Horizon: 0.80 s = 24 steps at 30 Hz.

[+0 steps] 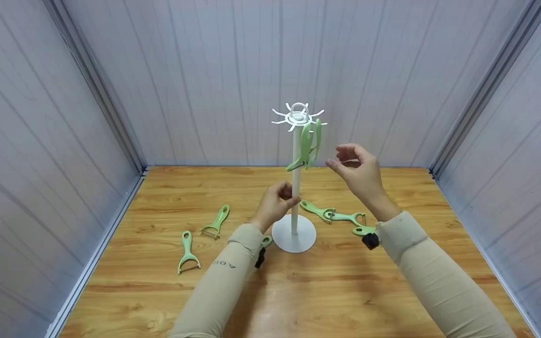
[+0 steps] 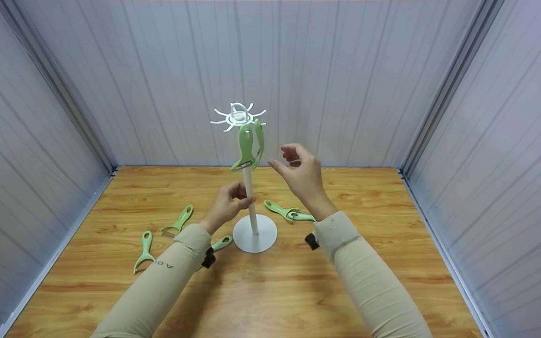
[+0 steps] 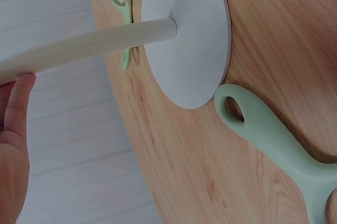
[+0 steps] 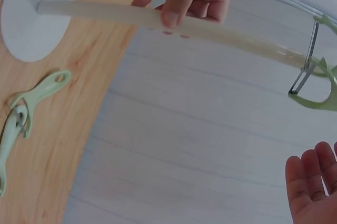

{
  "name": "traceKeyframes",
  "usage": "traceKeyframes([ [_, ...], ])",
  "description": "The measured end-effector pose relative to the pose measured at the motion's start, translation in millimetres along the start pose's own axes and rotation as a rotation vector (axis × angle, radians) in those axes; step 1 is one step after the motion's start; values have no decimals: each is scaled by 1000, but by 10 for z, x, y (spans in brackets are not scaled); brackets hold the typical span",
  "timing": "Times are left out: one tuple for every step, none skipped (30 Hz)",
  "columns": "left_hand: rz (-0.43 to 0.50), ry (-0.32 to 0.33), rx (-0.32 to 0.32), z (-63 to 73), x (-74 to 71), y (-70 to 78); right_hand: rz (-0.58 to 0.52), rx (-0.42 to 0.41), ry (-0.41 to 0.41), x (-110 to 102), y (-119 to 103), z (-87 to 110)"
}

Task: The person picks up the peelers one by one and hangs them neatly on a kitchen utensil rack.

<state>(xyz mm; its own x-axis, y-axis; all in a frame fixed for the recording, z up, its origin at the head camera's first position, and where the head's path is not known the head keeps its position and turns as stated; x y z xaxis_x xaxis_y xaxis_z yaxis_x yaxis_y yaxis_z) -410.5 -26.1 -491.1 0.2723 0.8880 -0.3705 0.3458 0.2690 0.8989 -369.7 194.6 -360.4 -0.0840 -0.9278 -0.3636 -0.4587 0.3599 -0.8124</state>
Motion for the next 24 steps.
traceKeyframes([
  [-1,-2,-3,-1,0,0,6,-1,3,-26,22,8],
  [0,-3,-7,-2,0,0,15,1,6,-52,44,17],
  [1,-6,-10,-4,0,1,22,1,7,-79,68,25],
  [2,-7,-12,-5,-1,3,31,1,7,-105,89,37],
  [4,-8,-12,-6,-1,4,40,3,7,-131,110,48],
  [4,-8,-10,-7,-1,3,48,3,7,-158,130,61],
  [3,-8,-9,-8,0,2,55,2,8,-183,147,73],
  [3,-8,-7,-10,0,1,65,3,7,-206,168,83],
  [2,-7,-3,-10,1,0,74,5,7,-228,185,95],
  [2,-5,-2,-8,0,0,87,8,5,-246,207,106],
  [2,-3,1,-6,1,0,97,13,3,-263,226,116],
  [2,-2,3,-5,1,1,105,17,0,-280,245,127],
  [4,0,5,-3,1,2,113,22,-4,-294,262,138],
  [4,1,4,-1,1,3,122,30,-10,-308,284,149],
  [5,3,4,1,2,5,124,36,-14,-321,304,161],
  [4,3,3,2,1,6,135,44,-18,-334,332,171],
  [2,4,2,2,2,5,138,51,-23,-348,353,185],
  [0,4,0,3,2,5,146,55,-27,-363,380,195],
  [-2,4,-2,3,2,4,154,61,-32,-376,404,205],
  [-3,3,-4,1,1,2,161,67,-35,-390,432,214],
  [-4,3,-4,1,0,3,168,71,-40,-405,458,224],
  [-4,2,-5,0,-3,5,177,75,-45,-419,486,233],
  [-4,1,-5,-3,-4,5,179,78,-51,-434,508,243],
  [-3,0,-4,-4,-8,9,185,80,-55,-450,535,250],
])
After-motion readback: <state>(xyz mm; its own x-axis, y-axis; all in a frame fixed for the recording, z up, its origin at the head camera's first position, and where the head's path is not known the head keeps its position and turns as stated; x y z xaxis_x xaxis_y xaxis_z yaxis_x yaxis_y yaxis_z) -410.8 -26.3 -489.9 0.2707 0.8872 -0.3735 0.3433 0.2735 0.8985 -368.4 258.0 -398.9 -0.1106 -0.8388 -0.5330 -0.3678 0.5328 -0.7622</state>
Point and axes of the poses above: each hand's wrist, its own z-axis away from the middle knuckle, its own x-axis out of the palm, y = z × x, the point moved 5 cm from there along -z, towards the middle knuckle, and after that the axes turned 7 degrees about -y, right-handed, at the moved point
